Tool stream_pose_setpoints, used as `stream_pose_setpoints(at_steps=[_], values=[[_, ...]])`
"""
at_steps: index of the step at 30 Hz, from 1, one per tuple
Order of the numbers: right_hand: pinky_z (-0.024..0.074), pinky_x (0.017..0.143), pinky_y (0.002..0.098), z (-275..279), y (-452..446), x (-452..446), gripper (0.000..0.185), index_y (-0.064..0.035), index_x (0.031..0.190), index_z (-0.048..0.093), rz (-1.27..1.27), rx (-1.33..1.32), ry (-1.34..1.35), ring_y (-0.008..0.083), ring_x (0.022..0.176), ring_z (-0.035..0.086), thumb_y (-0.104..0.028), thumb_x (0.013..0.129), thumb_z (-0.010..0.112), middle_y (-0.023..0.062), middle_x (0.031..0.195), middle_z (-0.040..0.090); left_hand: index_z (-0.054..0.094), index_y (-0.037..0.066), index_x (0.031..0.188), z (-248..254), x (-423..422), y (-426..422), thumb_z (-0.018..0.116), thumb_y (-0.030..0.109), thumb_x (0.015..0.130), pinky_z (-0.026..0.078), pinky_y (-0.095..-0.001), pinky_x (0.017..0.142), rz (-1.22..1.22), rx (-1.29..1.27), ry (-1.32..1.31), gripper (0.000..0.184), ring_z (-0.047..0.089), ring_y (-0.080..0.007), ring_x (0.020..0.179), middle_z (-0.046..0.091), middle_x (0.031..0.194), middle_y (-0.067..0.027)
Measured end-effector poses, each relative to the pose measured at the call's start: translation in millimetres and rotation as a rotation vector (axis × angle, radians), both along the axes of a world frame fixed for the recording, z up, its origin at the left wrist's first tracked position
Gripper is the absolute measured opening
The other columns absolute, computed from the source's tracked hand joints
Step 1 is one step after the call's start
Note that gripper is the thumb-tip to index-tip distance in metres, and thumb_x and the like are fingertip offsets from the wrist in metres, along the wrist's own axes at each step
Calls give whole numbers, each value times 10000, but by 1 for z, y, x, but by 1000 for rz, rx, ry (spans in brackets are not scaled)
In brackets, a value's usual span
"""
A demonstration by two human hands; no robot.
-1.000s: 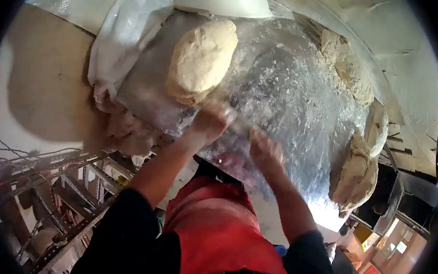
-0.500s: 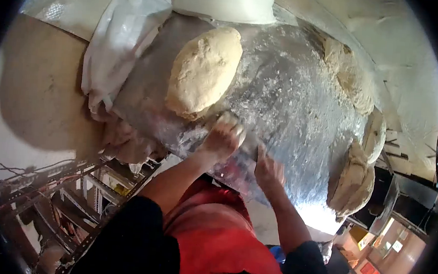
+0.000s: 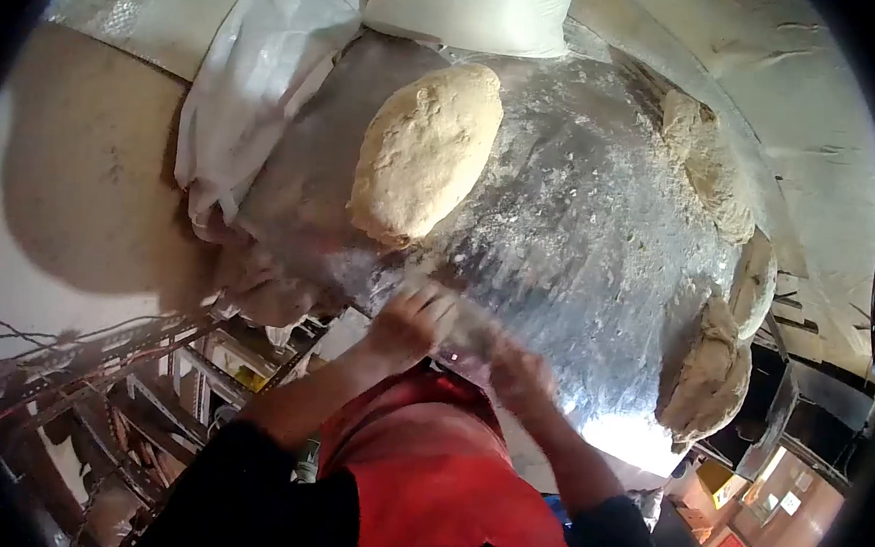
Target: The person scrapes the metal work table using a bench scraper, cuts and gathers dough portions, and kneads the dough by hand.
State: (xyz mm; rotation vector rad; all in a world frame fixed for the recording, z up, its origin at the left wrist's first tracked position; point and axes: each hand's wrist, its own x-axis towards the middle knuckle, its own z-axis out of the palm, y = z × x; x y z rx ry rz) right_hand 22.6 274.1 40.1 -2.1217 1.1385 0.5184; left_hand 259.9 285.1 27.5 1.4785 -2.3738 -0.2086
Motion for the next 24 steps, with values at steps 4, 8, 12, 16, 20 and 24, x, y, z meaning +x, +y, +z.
stream_pose_setpoints(at_steps=[4, 8, 12, 16, 20, 24], values=[[551, 725, 497, -22, 39, 52, 612, -115, 1530, 395, 104, 109, 46, 364, 868, 706, -234, 945, 531, 166, 1116, 691, 718, 97, 1123, -7, 45, 73, 637, 159, 865, 509, -440, 971, 87, 185, -123, 278, 620, -261, 1183, 672, 1237, -59], [552, 754, 492, -39, 11, 26, 611, -204, 1549, 369, -121, -64, 82, 359, 950, 680, -304, 965, 518, 165, 1167, 659, 700, 91, 1071, -22, 28, -8, 609, 182, 875, 491, -447, 1012, -22, 0, -73, 234, 620, -271, 1166, 679, 1152, -56], [556, 772, 555, -55, -77, -51, 350, -153, 1273, 619, -463, -262, 194, 453, 905, 684, -257, 1040, 379, 229, 1017, 704, 636, 126, 1216, -46, -49, -127, 592, 152, 865, 401, -459, 1107, -171, 3, 90, 354, 540, -277, 1252, 612, 1234, -86], [508, 655, 588, -105, -125, -179, 289, -60, 1025, 682, 95, -698, 371, 486, 778, 657, -207, 1027, 433, 261, 897, 688, 470, 155, 1496, 13, -57, -126, 631, 215, 916, 312, -488, 1178, -71, -112, 220, 604, 401, -293, 1429, 454, 1528, -97], [526, 659, 541, -38, -2, -166, 247, -115, 1132, 685, -535, -436, 78, 439, 793, 671, -230, 1001, 510, 208, 904, 696, 581, 107, 1393, -33, -15, -9, 778, 390, 808, 318, -564, 1148, -356, 107, 61, 679, 432, -343, 1405, 479, 1524, -121], [581, 792, 488, 9, 117, -180, 582, -313, 1475, 501, -391, -128, 238, 381, 918, 708, -108, 930, 483, 127, 1140, 705, 483, 226, 1504, -72, -1, 66, 599, 630, 874, 244, -580, 1187, -474, 232, -219, 757, 314, -264, 1496, 381, 1607, -19]])
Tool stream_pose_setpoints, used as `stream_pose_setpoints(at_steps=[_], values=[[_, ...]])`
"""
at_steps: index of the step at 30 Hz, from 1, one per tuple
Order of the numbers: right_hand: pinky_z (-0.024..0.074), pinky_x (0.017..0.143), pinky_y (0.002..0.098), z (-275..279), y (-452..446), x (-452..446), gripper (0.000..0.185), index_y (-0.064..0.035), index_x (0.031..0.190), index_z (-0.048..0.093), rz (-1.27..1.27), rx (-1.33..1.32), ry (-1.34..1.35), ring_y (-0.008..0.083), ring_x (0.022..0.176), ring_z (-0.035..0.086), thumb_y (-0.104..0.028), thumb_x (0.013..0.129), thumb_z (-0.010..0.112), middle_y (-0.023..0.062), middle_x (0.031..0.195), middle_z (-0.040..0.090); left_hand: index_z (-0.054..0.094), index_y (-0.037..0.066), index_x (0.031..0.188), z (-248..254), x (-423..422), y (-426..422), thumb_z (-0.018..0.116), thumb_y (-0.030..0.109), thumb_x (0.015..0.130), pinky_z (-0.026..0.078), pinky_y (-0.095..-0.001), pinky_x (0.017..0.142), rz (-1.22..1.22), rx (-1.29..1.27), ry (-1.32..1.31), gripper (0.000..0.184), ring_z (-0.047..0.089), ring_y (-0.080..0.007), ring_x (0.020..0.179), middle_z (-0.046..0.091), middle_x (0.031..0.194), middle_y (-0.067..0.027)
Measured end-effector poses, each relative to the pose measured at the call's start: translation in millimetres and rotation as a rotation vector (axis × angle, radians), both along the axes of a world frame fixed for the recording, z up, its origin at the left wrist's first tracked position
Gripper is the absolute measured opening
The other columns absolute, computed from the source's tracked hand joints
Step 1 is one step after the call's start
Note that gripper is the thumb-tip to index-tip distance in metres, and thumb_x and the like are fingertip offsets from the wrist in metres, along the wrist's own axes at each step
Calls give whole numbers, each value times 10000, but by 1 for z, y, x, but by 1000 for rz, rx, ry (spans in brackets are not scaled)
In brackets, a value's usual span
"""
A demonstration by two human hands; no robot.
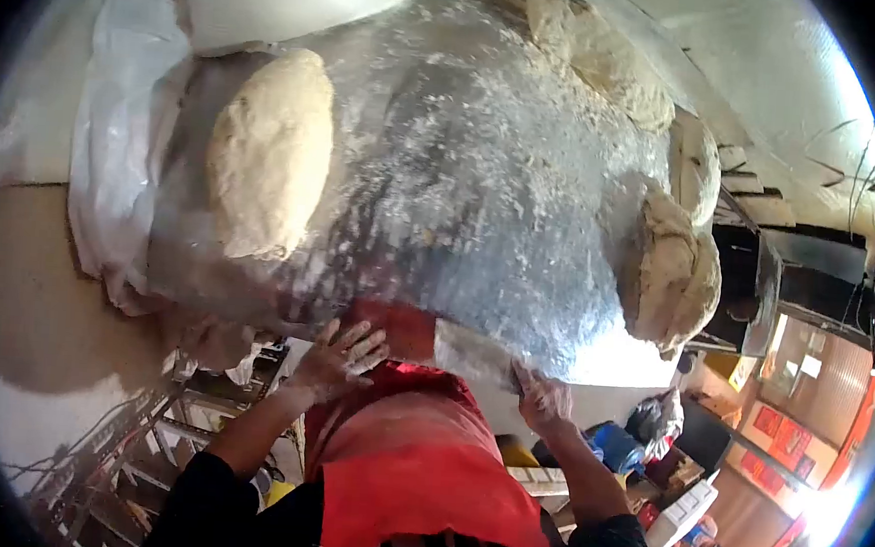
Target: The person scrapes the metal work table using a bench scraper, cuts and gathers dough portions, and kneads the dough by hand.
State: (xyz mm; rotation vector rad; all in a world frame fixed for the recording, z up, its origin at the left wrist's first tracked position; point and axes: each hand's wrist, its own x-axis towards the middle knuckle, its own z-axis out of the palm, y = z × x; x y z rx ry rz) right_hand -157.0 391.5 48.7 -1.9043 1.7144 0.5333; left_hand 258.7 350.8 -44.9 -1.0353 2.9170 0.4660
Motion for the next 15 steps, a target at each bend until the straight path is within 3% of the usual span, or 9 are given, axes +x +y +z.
stream_pose_setpoints(at_steps=[3, 4, 7, 8, 9, 10, 12, 13, 15], values=[[590, 791, 487, -28, 16, -45, 604, -352, 1511, 445, 116, -26, 212, 364, 944, 716, -129, 949, 438, 106, 1174, 708, 436, 233, 1532, 7, -37, -52, 551, 647, 905, 224, -565, 1201, -8, 94, 18, 760, 251, -251, 1523, 353, 1622, -8], [590, 766, 489, -34, -11, -60, 569, -382, 1500, 458, -10, 137, 173, 355, 929, 719, -164, 978, 401, 94, 1164, 716, 416, 230, 1544, 11, -53, -74, 525, 650, 926, 199, -559, 1211, 9, 113, 39, 755, 216, -250, 1535, 334, 1631, -11], [572, 714, 478, -85, -121, -119, 317, -169, 1241, 625, 244, -588, 166, 356, 824, 694, -157, 945, 511, 123, 963, 701, 409, 196, 1548, 6, -99, -135, 492, 643, 954, 145, -556, 1229, 153, 73, 53, 747, 194, -273, 1541, 292, 1647, -39], [566, 697, 474, -86, -166, -122, 264, -98, 1155, 681, 200, -629, 157, 357, 790, 685, -155, 935, 547, 133, 897, 695, 404, 184, 1549, 7, -112, -151, 507, 620, 960, 153, -551, 1228, 228, 23, 28, 740, 196, -285, 1539, 288, 1647, -50], [560, 752, 524, -48, -223, -99, 305, -127, 1204, 668, -240, -292, 19, 407, 893, 701, -185, 952, 506, 215, 996, 711, 398, 172, 1550, 10, -120, -165, 522, 597, 965, 161, -546, 1228, 305, -38, 5, 733, 197, -298, 1537, 284, 1647, -60], [543, 823, 556, -28, -244, -85, 327, -163, 1228, 661, -224, -204, 72, 413, 1056, 665, -246, 974, 473, 228, 1115, 691, 398, 172, 1550, 18, -122, -171, 522, 597, 965, 161, -546, 1228, 300, -55, -7, 733, 197, -298, 1537, 284, 1647, -60], [545, 833, 555, -41, -201, -87, 335, -187, 1239, 665, -213, -235, -49, 419, 1027, 671, -265, 981, 466, 200, 1110, 700, 371, 117, 1557, 35, -127, -172, 572, 507, 978, 190, -538, 1222, 640, 52, 159, 727, 243, -343, 1513, 289, 1637, -129], [546, 842, 553, -40, -171, -90, 344, -211, 1251, 669, -204, -273, -152, 426, 998, 677, -283, 988, 459, 172, 1105, 710, 371, 117, 1557, 21, -120, -169, 572, 507, 978, 190, -538, 1222, 622, 43, 173, 727, 243, -343, 1513, 289, 1637, -129], [549, 875, 558, -44, -93, -101, 423, -369, 1403, 566, -119, -7, -70, 382, 960, 698, -332, 1007, 422, 101, 1189, 705, 305, 175, 1591, -28, -97, -157, 607, 489, 957, 213, -571, 1210, 733, -42, 319, 769, 240, -360, 1510, 258, 1653, -73]])
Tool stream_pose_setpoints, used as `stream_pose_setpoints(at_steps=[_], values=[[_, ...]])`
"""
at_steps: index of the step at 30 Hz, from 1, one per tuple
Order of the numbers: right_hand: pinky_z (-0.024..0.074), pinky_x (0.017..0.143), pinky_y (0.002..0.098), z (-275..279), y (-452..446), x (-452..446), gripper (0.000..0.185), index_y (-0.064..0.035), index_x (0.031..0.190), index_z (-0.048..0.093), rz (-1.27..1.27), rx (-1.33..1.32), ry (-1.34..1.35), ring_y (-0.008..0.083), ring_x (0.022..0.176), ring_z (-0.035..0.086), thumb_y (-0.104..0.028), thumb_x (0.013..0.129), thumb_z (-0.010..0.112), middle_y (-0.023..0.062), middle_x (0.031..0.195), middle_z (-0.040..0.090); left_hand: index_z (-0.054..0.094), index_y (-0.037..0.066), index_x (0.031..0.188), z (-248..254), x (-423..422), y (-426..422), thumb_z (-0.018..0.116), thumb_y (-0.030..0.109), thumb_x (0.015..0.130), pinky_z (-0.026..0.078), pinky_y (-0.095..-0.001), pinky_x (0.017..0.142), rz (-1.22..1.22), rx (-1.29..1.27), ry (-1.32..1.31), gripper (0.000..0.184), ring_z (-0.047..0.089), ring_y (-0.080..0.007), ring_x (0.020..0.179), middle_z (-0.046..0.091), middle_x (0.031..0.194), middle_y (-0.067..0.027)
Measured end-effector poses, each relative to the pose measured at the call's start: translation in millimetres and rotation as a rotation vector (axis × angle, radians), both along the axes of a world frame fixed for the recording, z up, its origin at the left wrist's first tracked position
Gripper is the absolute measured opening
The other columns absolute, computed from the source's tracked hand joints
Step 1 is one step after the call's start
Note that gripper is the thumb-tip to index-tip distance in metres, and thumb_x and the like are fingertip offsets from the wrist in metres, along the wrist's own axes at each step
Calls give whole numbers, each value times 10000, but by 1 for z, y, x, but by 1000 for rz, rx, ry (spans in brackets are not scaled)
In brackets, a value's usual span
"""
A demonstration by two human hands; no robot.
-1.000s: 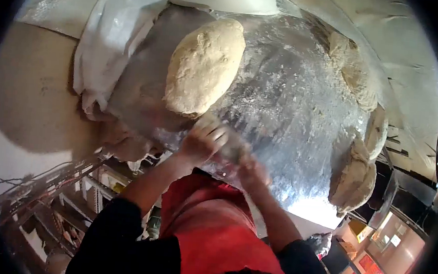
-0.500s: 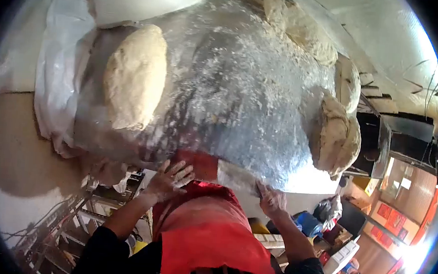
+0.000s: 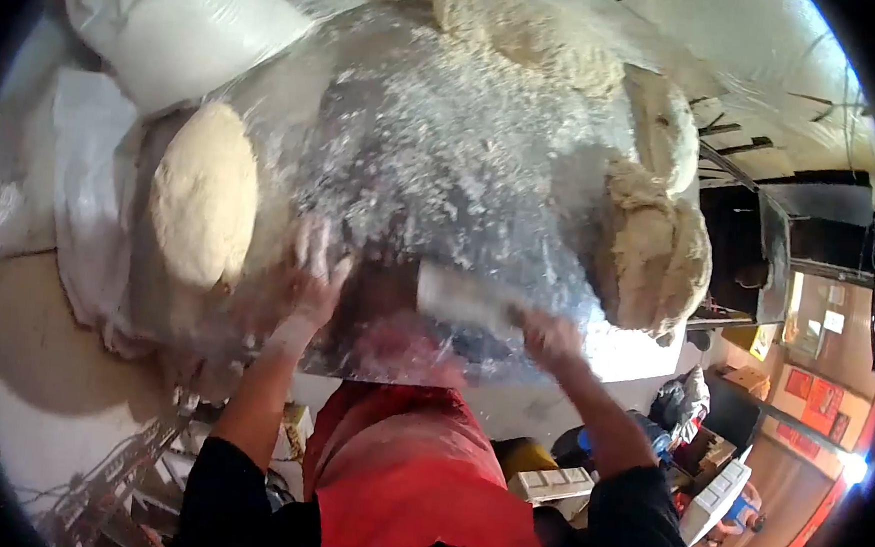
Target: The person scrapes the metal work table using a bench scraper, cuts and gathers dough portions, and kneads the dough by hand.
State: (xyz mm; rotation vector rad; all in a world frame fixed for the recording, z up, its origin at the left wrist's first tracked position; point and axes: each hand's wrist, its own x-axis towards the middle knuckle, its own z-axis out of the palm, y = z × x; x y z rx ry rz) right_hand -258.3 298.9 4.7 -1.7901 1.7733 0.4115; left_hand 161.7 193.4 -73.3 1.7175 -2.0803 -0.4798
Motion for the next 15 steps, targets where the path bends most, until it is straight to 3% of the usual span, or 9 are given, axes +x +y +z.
stream_pose_setpoints(at_steps=[2, 3, 4, 6, 8, 10, 11, 15], values=[[548, 815, 585, 32, 46, 2, 476, -404, 1444, 522, 178, 51, 177, 341, 956, 706, -264, 996, 440, 71, 1166, 712, 279, 175, 1601, 22, -5, 4, 620, 487, 943, 216, -583, 1206, 93, 175, -281, 804, 253, -385, 1499, 242, 1660, -75], [541, 749, 572, 36, 45, -12, 526, -405, 1464, 502, 186, 204, 123, 323, 959, 705, -220, 975, 453, 87, 1140, 711, 280, 172, 1600, 11, -6, 5, 610, 489, 946, 195, -586, 1213, 103, 129, -303, 799, 261, -392, 1494, 236, 1663, -76], [541, 749, 572, 21, 45, -33, 526, -405, 1464, 502, 176, 192, 128, 323, 959, 705, -220, 975, 453, 87, 1140, 711, 302, 165, 1593, 16, -15, 2, 593, 482, 957, 168, -587, 1221, 136, 137, -345, 768, 261, -393, 1494, 241, 1663, -79], [530, 720, 549, -28, 46, -68, 509, -379, 1447, 512, 236, -535, 37, 310, 941, 705, -207, 972, 447, 91, 1078, 710, 333, 168, 1582, 11, -20, -1, 569, 486, 968, 145, -600, 1219, 155, 94, -280, 730, 250, -395, 1499, 253, 1658, -90], [529, 735, 536, 20, -89, -50, 401, -332, 1346, 587, 59, 78, 271, 324, 961, 695, -240, 974, 471, 120, 1041, 700, 378, 147, 1558, 11, -23, 1, 541, 474, 977, 134, -624, 1209, 148, 23, -338, 686, 250, -405, 1499, 301, 1632, -128], [516, 594, 494, -53, -142, -91, 269, -210, 1201, 663, 169, -673, 273, 343, 735, 659, -267, 954, 573, 110, 961, 678, 394, 128, 1546, 35, -30, -1, 557, 440, 975, 134, -616, 1212, 142, 63, -315, 671, 250, -414, 1497, 316, 1621, -141], [526, 609, 498, -31, -190, -81, 235, -175, 1163, 659, -11, -502, 200, 360, 749, 666, -256, 973, 548, 115, 941, 684, 394, 128, 1546, 35, -31, -1, 557, 440, 975, 134, -616, 1212, 148, 49, -324, 671, 250, -414, 1497, 316, 1621, -141], [550, 650, 498, -52, -195, -67, 267, -164, 1208, 644, -34, -539, 61, 379, 782, 680, -227, 994, 497, 140, 912, 692, 415, 125, 1533, 30, -25, -2, 576, 385, 966, 141, -605, 1216, 131, 35, -278, 644, 249, -418, 1496, 320, 1617, -140]])
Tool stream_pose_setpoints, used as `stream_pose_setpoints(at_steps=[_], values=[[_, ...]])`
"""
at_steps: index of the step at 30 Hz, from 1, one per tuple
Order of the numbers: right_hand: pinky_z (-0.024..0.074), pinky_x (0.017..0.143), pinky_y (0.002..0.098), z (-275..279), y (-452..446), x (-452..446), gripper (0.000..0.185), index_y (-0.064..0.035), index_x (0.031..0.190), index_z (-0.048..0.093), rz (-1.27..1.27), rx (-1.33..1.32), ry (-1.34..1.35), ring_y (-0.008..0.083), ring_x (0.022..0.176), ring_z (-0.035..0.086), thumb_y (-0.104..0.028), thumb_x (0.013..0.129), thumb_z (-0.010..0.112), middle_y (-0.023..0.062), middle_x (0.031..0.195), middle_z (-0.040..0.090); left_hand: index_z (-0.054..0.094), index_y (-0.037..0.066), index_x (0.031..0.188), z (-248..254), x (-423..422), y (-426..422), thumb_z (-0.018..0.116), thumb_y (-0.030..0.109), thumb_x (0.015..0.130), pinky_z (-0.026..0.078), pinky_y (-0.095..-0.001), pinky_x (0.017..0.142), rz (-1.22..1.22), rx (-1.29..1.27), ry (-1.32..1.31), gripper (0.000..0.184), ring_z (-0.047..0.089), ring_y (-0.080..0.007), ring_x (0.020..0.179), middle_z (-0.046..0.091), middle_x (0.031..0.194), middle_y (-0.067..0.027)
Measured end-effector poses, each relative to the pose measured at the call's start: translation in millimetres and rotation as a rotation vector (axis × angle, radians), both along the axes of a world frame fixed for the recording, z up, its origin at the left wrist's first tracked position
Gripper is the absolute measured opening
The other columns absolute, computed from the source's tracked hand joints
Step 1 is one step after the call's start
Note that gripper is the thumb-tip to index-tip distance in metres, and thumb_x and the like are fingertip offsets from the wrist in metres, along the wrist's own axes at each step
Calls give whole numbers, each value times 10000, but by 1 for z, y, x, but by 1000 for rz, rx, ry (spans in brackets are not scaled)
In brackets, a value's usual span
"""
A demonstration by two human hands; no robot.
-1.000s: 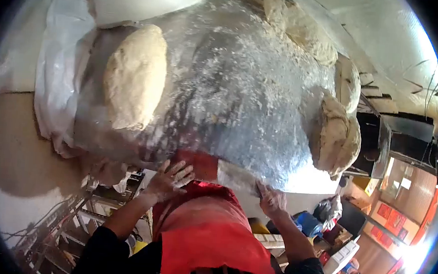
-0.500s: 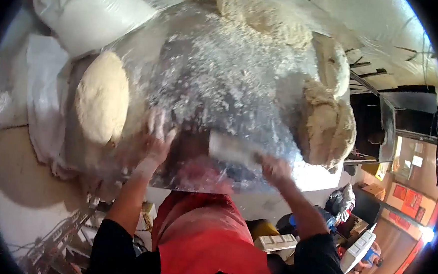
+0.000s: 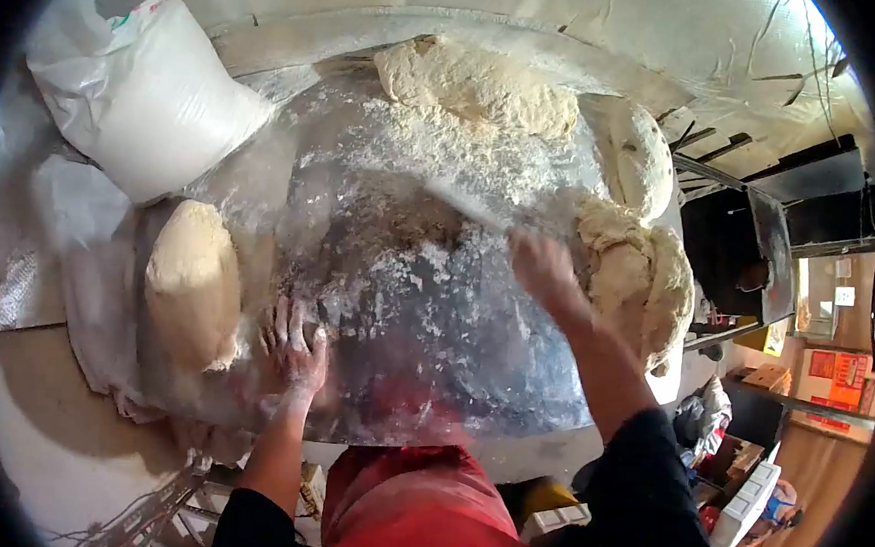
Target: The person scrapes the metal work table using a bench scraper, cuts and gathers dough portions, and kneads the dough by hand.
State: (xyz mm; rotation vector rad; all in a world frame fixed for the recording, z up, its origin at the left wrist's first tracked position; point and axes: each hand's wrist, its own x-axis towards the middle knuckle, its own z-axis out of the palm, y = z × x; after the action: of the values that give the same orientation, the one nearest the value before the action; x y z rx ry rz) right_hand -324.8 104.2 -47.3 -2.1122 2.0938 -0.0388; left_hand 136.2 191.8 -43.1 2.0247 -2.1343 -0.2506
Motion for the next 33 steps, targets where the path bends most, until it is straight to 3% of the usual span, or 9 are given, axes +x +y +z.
stream_pose_setpoints(at_steps=[5, 9, 11, 13, 17, 18, 23, 27, 33], values=[[570, 731, 544, 54, 142, 68, 419, -425, 1400, 555, 145, 450, 71, 366, 964, 706, -315, 1027, 398, 102, 1061, 718, 425, 130, 1521, -15, 4, 0, 568, 346, 966, 144, -601, 1219, 33, 9, -40, 613, 230, -414, 1502, 313, 1621, -135], [535, 805, 564, 57, 72, 80, 370, -317, 1370, 550, 32, 743, 142, 344, 1028, 687, -326, 1020, 430, 125, 1177, 675, 398, 136, 1537, 11, -13, -23, 533, 361, 994, 168, -619, 1202, 90, 68, -77, 603, 251, -393, 1505, 287, 1634, -147], [554, 736, 529, 56, -17, 73, 337, -265, 1317, 568, 44, 662, 153, 348, 973, 693, -322, 1001, 463, 127, 1124, 684, 353, 145, 1563, 7, -16, -44, 523, 376, 997, 196, -615, 1194, 151, 105, -136, 634, 259, -397, 1503, 245, 1651, -155], [558, 715, 520, 11, -73, 51, 252, -175, 1140, 635, 173, 72, 199, 350, 913, 696, -306, 993, 478, 130, 1047, 684, 338, 152, 1571, -7, -16, -52, 530, 388, 989, 201, -607, 1196, 199, 39, -76, 657, 249, -398, 1507, 241, 1653, -154], [542, 733, 526, 44, -121, 94, 351, -43, 1004, 649, -392, 180, -165, 425, 871, 674, -335, 1011, 453, 234, 935, 681, 283, 181, 1600, -10, -14, -51, 516, 366, 1008, 147, -613, 1210, 213, 115, -56, 662, 172, -420, 1525, 172, 1677, -139], [542, 702, 549, -17, -106, 76, 376, -43, 987, 658, -243, 113, -116, 446, 838, 678, -355, 1019, 450, 260, 941, 689, 283, 181, 1600, -12, -13, -49, 516, 366, 1008, 147, -613, 1210, 217, 108, -47, 662, 172, -420, 1525, 172, 1677, -139], [497, 943, 609, 64, 35, 137, 469, -379, 1489, 419, 135, 728, 130, 368, 1143, 656, -412, 1021, 423, 86, 1301, 656, 350, 161, 1572, -2, -13, -50, 529, 381, 987, 158, -609, 1213, 194, 47, -99, 650, 235, -408, 1507, 214, 1668, -138], [545, 821, 554, 21, -12, 121, 348, -196, 1288, 617, 186, 424, 14, 415, 1057, 676, -274, 996, 446, 161, 1201, 682, 350, 180, 1574, -5, -13, -52, 499, 374, 999, 191, -604, 1205, 195, 46, -69, 625, 261, -410, 1496, 214, 1670, -125], [482, 893, 630, 20, -175, 132, 436, -49, 1078, 657, -46, 65, -93, 477, 1018, 653, -372, 1029, 369, 264, 1121, 676, 322, 183, 1590, -7, -12, -52, 501, 393, 999, 170, -597, 1210, 229, 103, -72, 652, 208, -418, 1517, 208, 1674, -120]])
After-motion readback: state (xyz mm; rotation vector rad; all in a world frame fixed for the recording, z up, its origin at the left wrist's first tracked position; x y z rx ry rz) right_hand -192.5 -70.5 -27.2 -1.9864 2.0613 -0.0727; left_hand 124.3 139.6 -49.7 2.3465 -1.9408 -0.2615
